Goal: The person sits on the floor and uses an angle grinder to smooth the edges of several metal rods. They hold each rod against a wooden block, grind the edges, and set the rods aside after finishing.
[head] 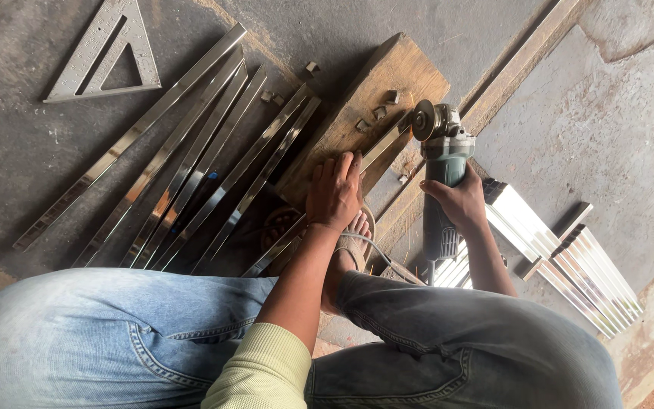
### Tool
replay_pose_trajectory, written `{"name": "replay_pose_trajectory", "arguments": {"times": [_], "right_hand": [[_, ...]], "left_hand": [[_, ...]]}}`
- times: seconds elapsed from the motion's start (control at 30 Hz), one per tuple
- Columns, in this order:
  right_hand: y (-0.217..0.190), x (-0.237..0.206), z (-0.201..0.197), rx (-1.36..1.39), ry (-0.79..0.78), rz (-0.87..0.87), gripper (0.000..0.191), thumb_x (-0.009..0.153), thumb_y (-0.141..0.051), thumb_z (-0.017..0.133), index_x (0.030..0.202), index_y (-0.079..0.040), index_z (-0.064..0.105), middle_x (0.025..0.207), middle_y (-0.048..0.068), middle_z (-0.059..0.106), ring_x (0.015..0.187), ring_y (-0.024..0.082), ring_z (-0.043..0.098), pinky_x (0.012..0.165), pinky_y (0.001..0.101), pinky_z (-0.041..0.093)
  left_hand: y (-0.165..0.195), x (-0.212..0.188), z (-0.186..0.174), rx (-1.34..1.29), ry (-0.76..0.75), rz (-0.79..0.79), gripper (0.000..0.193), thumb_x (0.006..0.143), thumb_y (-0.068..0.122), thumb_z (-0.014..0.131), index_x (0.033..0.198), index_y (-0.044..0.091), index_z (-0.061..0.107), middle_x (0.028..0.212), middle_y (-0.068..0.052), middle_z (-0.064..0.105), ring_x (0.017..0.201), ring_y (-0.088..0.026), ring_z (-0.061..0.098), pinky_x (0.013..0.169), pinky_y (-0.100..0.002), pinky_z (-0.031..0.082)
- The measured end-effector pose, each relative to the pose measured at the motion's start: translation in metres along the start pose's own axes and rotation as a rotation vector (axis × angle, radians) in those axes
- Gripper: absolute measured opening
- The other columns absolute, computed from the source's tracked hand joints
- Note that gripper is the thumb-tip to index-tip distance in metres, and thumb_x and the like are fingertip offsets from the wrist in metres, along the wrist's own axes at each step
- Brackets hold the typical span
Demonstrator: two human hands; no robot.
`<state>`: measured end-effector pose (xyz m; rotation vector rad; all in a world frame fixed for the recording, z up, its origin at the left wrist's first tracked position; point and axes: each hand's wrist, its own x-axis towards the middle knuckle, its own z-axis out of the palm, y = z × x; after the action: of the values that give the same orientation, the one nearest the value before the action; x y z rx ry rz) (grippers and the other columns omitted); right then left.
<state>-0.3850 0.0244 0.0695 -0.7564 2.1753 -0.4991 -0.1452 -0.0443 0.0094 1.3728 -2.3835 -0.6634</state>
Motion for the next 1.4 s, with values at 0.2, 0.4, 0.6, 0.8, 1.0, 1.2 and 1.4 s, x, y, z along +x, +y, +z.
{"name": "replay_pose_trajectory", "arguments": {"times": [0.2, 0.4, 0.6, 0.8, 1.0, 1.2, 1.4], "right_hand": [[-0.007, 0.0, -0.001, -0.029, -0.016, 0.018, 0.059, 0.068, -0.028, 0.082, 0.117, -0.002, 0.061, 0.095, 0.014, 0.071, 0.08, 0.023, 0.073, 0.077, 0.0378, 0.062], [-0.009, 0.0, -0.002, -0.002, -0.006, 0.049, 0.057, 0.068, -0.027, 0.082, 0.115, -0.002, 0.062, 0.094, 0.014, 0.071, 0.079, 0.023, 0.073, 0.075, 0.0376, 0.063], [-0.01, -0.001, -0.005, 0.05, -0.005, -0.115, 0.056, 0.07, -0.022, 0.084, 0.117, -0.001, 0.063, 0.099, 0.012, 0.072, 0.084, 0.022, 0.072, 0.078, 0.0353, 0.06], [-0.011, -0.005, -0.006, 0.018, -0.001, -0.014, 0.05, 0.074, -0.021, 0.083, 0.115, 0.001, 0.064, 0.097, 0.015, 0.072, 0.082, 0.024, 0.071, 0.075, 0.038, 0.06], [-0.01, -0.002, -0.006, -0.046, -0.002, 0.065, 0.062, 0.068, -0.028, 0.083, 0.121, -0.003, 0.062, 0.098, 0.015, 0.072, 0.083, 0.026, 0.073, 0.077, 0.0386, 0.061], [-0.005, 0.002, -0.007, -0.023, -0.024, 0.022, 0.065, 0.066, -0.03, 0.083, 0.121, -0.002, 0.062, 0.098, 0.015, 0.072, 0.084, 0.027, 0.073, 0.079, 0.0404, 0.062], [-0.006, 0.001, -0.008, -0.056, -0.024, 0.068, 0.064, 0.067, -0.029, 0.082, 0.121, -0.002, 0.063, 0.096, 0.015, 0.072, 0.081, 0.027, 0.074, 0.078, 0.041, 0.062]], "left_hand": [[-0.001, 0.001, 0.0, 0.01, -0.034, -0.004, 0.038, 0.099, 0.021, 0.06, 0.133, 0.005, 0.064, 0.121, -0.006, 0.061, 0.101, -0.024, 0.06, 0.091, -0.038, 0.046], [0.0, 0.0, 0.001, 0.007, -0.007, 0.009, 0.039, 0.096, 0.022, 0.062, 0.132, 0.006, 0.064, 0.12, -0.006, 0.061, 0.101, -0.025, 0.06, 0.091, -0.039, 0.046], [0.001, 0.002, -0.004, 0.001, -0.022, 0.0, 0.04, 0.094, 0.021, 0.063, 0.131, 0.006, 0.063, 0.118, -0.007, 0.061, 0.1, -0.026, 0.059, 0.089, -0.04, 0.046], [0.004, 0.0, -0.006, -0.002, -0.027, -0.006, 0.036, 0.097, 0.022, 0.062, 0.129, 0.007, 0.063, 0.118, -0.007, 0.06, 0.1, -0.028, 0.059, 0.091, -0.042, 0.046], [0.0, 0.002, -0.004, -0.019, 0.0, 0.012, 0.038, 0.097, 0.021, 0.06, 0.131, 0.005, 0.064, 0.117, -0.008, 0.06, 0.101, -0.028, 0.058, 0.09, -0.042, 0.045], [0.0, 0.0, -0.002, -0.031, -0.006, 0.013, 0.039, 0.096, 0.021, 0.06, 0.132, 0.005, 0.064, 0.12, -0.007, 0.061, 0.102, -0.027, 0.059, 0.092, -0.04, 0.045], [0.0, 0.001, -0.002, -0.031, -0.017, 0.012, 0.038, 0.096, 0.022, 0.062, 0.131, 0.006, 0.065, 0.119, -0.006, 0.06, 0.101, -0.026, 0.059, 0.09, -0.04, 0.045]]}}
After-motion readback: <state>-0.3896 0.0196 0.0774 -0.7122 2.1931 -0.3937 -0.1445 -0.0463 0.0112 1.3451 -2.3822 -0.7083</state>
